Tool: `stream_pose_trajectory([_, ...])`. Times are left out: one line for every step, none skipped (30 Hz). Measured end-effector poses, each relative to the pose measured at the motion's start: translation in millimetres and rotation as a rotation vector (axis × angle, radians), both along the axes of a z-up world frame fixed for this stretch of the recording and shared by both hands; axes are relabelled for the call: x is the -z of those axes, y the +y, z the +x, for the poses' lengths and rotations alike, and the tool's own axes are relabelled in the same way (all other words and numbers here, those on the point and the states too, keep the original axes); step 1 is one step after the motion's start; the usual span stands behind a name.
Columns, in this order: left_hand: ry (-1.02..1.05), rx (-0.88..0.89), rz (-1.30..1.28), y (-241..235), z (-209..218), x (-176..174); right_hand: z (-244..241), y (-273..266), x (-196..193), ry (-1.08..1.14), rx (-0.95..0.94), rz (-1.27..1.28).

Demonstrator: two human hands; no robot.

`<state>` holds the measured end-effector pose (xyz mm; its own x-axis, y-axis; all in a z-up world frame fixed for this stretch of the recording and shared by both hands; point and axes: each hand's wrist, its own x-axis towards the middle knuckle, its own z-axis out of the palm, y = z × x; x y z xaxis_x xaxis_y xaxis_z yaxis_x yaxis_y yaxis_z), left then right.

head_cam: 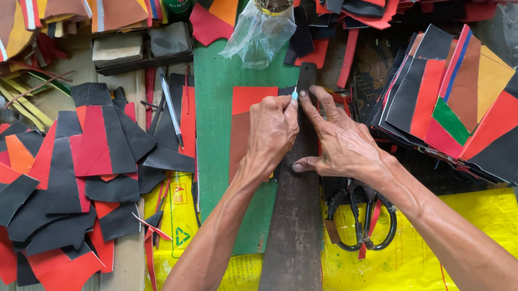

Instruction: The person assembles small paper crafts by layering red, orange, brown, and black paper pieces on a green cutting board. They use a metal ruler and a utility knife to trim edges, then stack the finished pieces.

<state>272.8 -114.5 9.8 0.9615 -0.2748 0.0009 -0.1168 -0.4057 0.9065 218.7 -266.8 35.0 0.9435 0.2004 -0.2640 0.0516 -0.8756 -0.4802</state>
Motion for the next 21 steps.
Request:
stream_pose_trajectory([-0.008,0.005,0.002,-1,0,1,0,1,0,0.01,0.005,-0.009])
stream_pose_trajectory([-0.02,0.005,0.004,-1,1,2,1,2,-1,0.012,0.0,-0.052])
stream_pose_trajectory([-0.033,0.005,0.007,-1,2,1,2,4,-2,0.014,-0.005,-0.096])
stream_pose_trajectory([-0.044,0.004,-0.005,0,2,1,3,5,-2,0.02,-0.009,-0.136])
stream_pose_trajectory([-0.055,0.002,-0.017,0,1,1,3,6,-3,0.005,-0.011,-0.121])
stream_pose_trajectory([-0.06,0.003,-0.029,0,-2,2,1,7,-2,-0.004,-0.01,-0.107])
stream_pose_trajectory([-0.051,0.005,-0.019,1,-5,2,0,7,-2,-0.013,-0.009,-0.092])
stream_pose_trajectory([-0.051,0.007,-0.01,0,-3,2,1,7,-3,0.004,-0.004,-0.108])
stream_pose_trajectory([-0.052,0.008,-0.001,0,-2,1,3,6,-3,0.021,0.002,-0.125])
stream_pose_trajectory([-0.057,0.007,0.011,1,-3,1,2,7,-4,0.045,0.005,-0.138])
stream_pose_trajectory([-0.063,0.007,0.024,2,-5,1,1,8,-4,0.04,-0.002,-0.132])
stream_pose_trajectory([-0.072,0.009,0.035,2,-5,1,2,7,-4,0.031,-0.006,-0.128])
stream_pose_trajectory([-0.051,0.016,0.03,3,-6,0,2,7,-5,0.023,-0.011,-0.123])
stream_pose_trajectory([-0.03,0.021,0.025,4,-9,0,2,7,-6,0.021,-0.012,-0.122])
stream_pose_trajectory([-0.009,0.026,0.02,6,-14,-1,3,7,-6,0.02,-0.013,-0.12])
stream_pose_trajectory([-0.023,0.025,0.046,9,-20,-2,2,8,-6,0.021,-0.015,-0.12])
stream_pose_trajectory([-0.036,0.025,0.073,13,-28,-2,2,8,-6,0.022,-0.014,-0.128])
stream_pose_trajectory([-0.049,0.025,0.1,16,-37,-3,2,8,-6,0.023,-0.013,-0.136])
stream_pose_trajectory([-0.056,0.026,0.109,21,-46,-4,1,9,-6,0.024,-0.012,-0.144])
stream_pose_trajectory([-0.066,0.027,0.116,26,-56,-5,2,9,-7,0.031,-0.013,-0.156])
stream_pose_trajectory([-0.075,0.028,0.124,29,-63,-5,2,9,-7,0.038,-0.013,-0.168])
